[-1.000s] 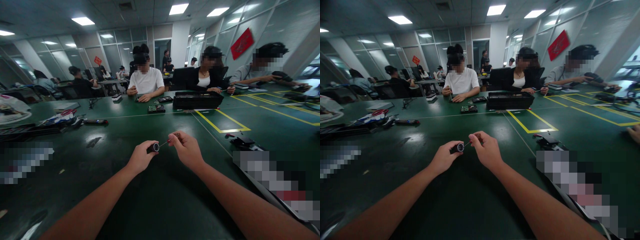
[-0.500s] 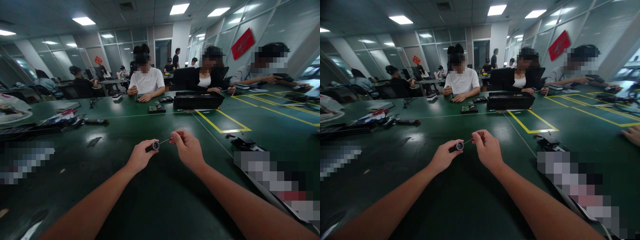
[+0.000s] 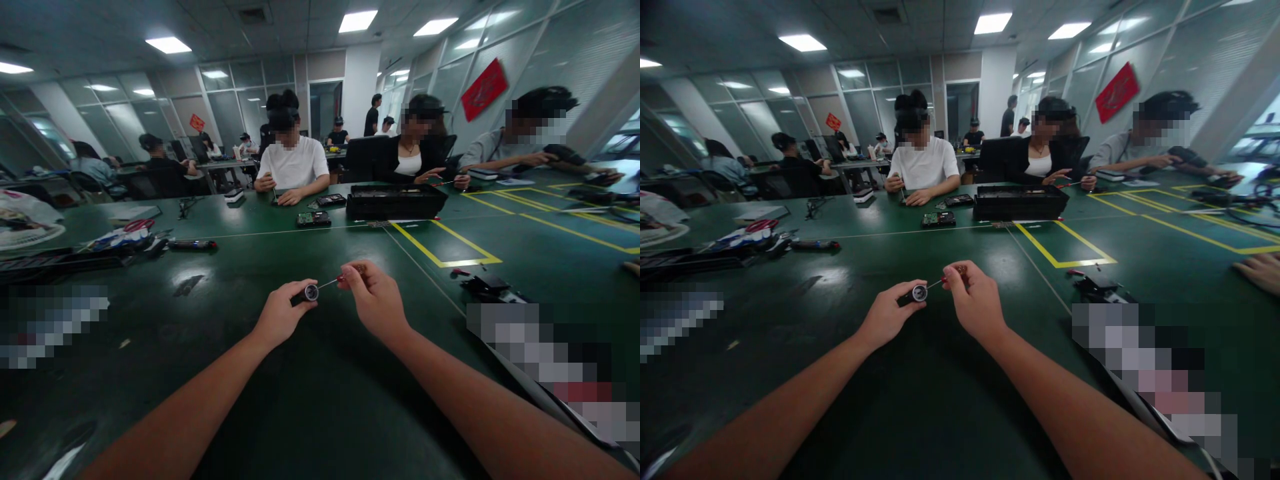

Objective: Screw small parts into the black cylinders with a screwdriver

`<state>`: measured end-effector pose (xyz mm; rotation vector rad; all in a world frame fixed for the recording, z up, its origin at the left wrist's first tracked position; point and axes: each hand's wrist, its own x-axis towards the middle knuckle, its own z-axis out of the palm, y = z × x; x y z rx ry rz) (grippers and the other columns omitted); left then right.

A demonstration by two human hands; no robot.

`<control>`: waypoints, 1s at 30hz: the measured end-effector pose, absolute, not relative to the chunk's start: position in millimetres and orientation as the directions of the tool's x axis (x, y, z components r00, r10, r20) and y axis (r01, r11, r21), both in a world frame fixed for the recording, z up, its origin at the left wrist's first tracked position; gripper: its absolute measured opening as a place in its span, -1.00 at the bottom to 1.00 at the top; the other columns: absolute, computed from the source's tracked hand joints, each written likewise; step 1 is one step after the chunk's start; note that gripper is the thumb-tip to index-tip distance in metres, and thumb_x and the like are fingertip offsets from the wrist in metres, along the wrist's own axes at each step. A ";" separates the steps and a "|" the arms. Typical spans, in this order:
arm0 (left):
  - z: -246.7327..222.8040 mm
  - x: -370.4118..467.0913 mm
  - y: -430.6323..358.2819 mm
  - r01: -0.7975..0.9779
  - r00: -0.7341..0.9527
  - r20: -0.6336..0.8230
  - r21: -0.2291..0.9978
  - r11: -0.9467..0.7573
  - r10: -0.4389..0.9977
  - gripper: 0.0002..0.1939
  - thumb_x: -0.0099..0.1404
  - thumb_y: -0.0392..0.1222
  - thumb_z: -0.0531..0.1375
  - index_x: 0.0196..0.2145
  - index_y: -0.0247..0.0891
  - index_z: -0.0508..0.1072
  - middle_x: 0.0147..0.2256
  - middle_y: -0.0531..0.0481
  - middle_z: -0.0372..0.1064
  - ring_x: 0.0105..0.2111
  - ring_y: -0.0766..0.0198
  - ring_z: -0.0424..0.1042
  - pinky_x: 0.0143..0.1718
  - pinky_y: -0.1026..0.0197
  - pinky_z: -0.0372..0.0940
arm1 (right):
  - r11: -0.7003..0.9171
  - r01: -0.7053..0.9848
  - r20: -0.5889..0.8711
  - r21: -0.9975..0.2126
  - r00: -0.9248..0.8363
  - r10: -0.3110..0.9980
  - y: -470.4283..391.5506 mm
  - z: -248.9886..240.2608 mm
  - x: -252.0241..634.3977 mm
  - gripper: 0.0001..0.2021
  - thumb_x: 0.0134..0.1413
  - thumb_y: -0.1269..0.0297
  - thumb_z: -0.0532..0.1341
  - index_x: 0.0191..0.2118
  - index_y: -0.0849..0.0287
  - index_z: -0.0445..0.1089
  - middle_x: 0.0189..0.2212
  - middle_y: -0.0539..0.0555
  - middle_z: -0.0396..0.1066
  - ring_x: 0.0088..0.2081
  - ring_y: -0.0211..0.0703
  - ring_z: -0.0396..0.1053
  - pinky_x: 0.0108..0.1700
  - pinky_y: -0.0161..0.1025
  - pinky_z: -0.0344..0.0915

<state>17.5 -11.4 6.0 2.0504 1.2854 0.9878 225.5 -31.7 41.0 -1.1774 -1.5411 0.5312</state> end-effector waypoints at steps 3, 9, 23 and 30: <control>6.4 16.8 -11.7 0.527 0.276 0.308 0.744 -0.411 0.910 -0.58 0.28 -0.25 0.29 0.09 -0.02 0.48 0.04 0.01 0.47 0.08 0.12 0.39 0.21 -0.04 0.17 | 0.421 0.391 0.468 -0.818 0.029 0.883 -31.7 40.9 225.3 -0.71 0.30 0.03 0.14 -0.21 0.14 0.47 -0.42 0.04 0.56 -0.35 -0.11 0.55 -0.32 -0.22 0.35; 8.2 18.2 -13.6 0.527 0.266 0.303 0.750 -0.401 0.915 -0.56 0.27 -0.27 0.29 0.10 -0.03 0.47 0.05 0.00 0.46 0.08 0.12 0.39 0.22 -0.05 0.17 | 0.408 0.438 0.466 -0.801 0.028 0.884 -33.7 45.1 225.5 -0.70 0.30 0.03 0.13 -0.24 0.14 0.47 -0.51 0.00 0.49 -0.46 -0.17 0.46 -0.38 -0.25 0.29; 4.9 16.1 -9.6 0.549 0.272 0.340 0.713 -0.436 0.900 -0.57 0.25 -0.31 0.30 0.07 -0.04 0.49 0.02 0.01 0.48 0.07 0.13 0.40 0.18 0.00 0.21 | 0.415 0.547 0.462 -0.727 -0.058 0.885 -33.1 44.7 226.1 -0.62 0.38 0.06 -0.02 -0.16 0.11 0.50 -0.52 -0.01 0.45 -0.45 -0.14 0.44 -0.37 -0.22 0.24; 8.7 14.9 -11.5 0.573 0.266 0.329 0.702 -0.423 0.906 -0.56 0.27 -0.29 0.29 0.09 -0.03 0.47 0.04 0.00 0.47 0.08 0.11 0.39 0.18 -0.03 0.19 | 0.418 0.588 0.458 -0.692 -0.089 0.884 -36.3 46.1 225.9 -0.63 0.36 0.23 -0.03 0.13 0.14 0.36 -0.39 0.04 0.51 -0.45 -0.13 0.41 -0.41 -0.22 0.21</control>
